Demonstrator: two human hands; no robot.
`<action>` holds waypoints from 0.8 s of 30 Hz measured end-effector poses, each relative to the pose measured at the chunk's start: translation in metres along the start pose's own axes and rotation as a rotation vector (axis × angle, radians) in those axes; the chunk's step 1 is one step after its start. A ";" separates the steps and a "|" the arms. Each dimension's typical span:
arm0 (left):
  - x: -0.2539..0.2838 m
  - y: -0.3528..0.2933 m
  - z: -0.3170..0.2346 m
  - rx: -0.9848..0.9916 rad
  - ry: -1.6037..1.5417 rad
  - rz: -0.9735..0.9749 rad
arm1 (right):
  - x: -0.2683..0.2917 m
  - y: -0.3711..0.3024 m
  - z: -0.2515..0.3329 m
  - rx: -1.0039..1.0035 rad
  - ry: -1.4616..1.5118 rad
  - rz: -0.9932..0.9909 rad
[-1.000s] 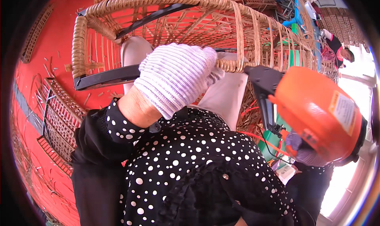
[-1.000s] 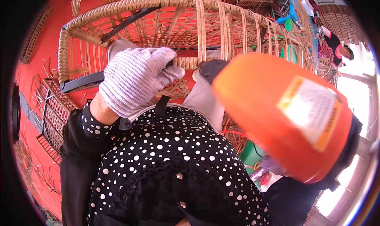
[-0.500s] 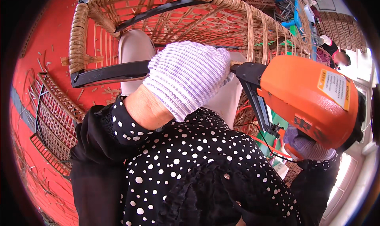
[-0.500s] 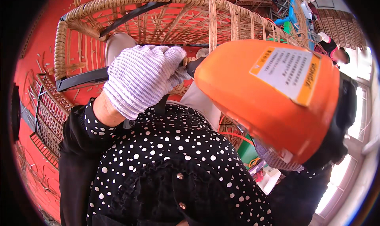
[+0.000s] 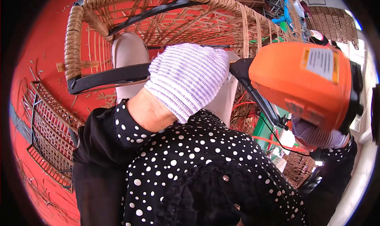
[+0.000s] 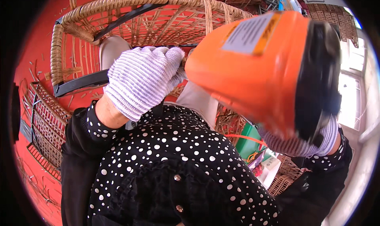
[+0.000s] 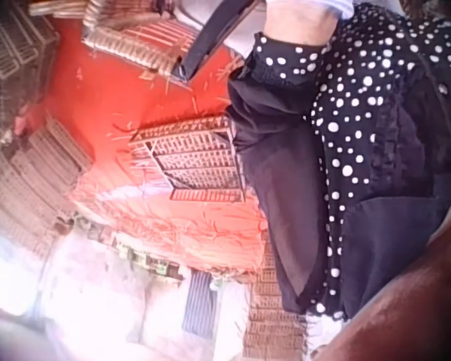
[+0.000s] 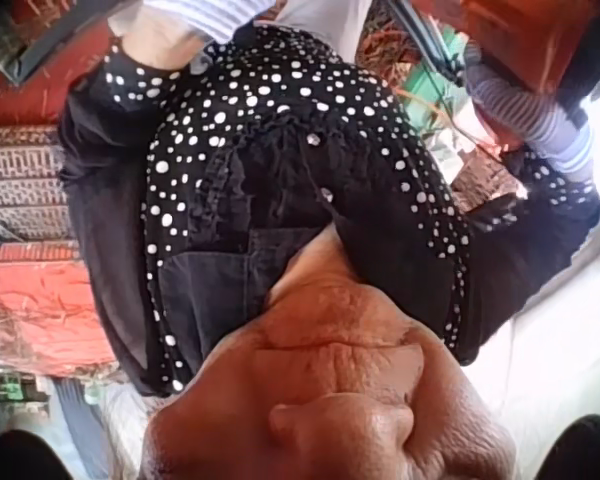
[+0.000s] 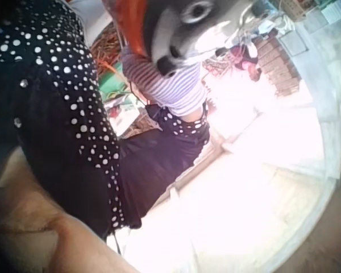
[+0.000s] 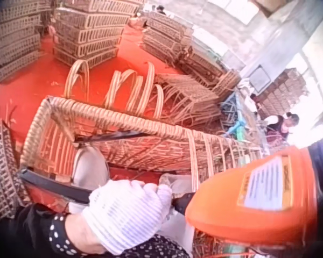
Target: The person weaves rattan strips into a frame by hand, using shears to trim excess material and a pneumatic nailer to secure the strips. They rotate the frame to reach different sections and periodically set tools down on a green table.
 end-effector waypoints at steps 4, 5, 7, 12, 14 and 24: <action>0.003 0.001 -0.002 0.052 -0.016 0.055 | -0.004 0.001 0.002 -0.009 0.041 -0.009; 0.003 -0.001 0.000 0.041 -0.019 0.026 | -0.005 0.002 0.002 -0.004 0.057 -0.011; 0.007 -0.005 0.001 0.042 -0.011 -0.004 | -0.008 0.005 -0.002 0.023 0.105 -0.023; 0.021 0.001 -0.005 0.061 -0.012 0.134 | -0.028 -0.019 0.004 -0.109 0.488 -0.094; 0.016 -0.001 0.000 0.102 0.001 0.101 | -0.044 -0.017 0.001 -0.127 0.755 -0.265; 0.024 0.016 -0.011 0.209 -0.004 0.180 | -0.145 -0.090 -0.131 -0.324 1.347 -0.917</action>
Point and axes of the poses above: each hand's wrist, its own y-axis towards the middle knuckle, its own x-axis out of the back of the hand, z = x × y, the point moved 3 cm from there along y, towards the middle knuckle, and after that the axes turned 3 degrees about -z, right-handed, at the moved point
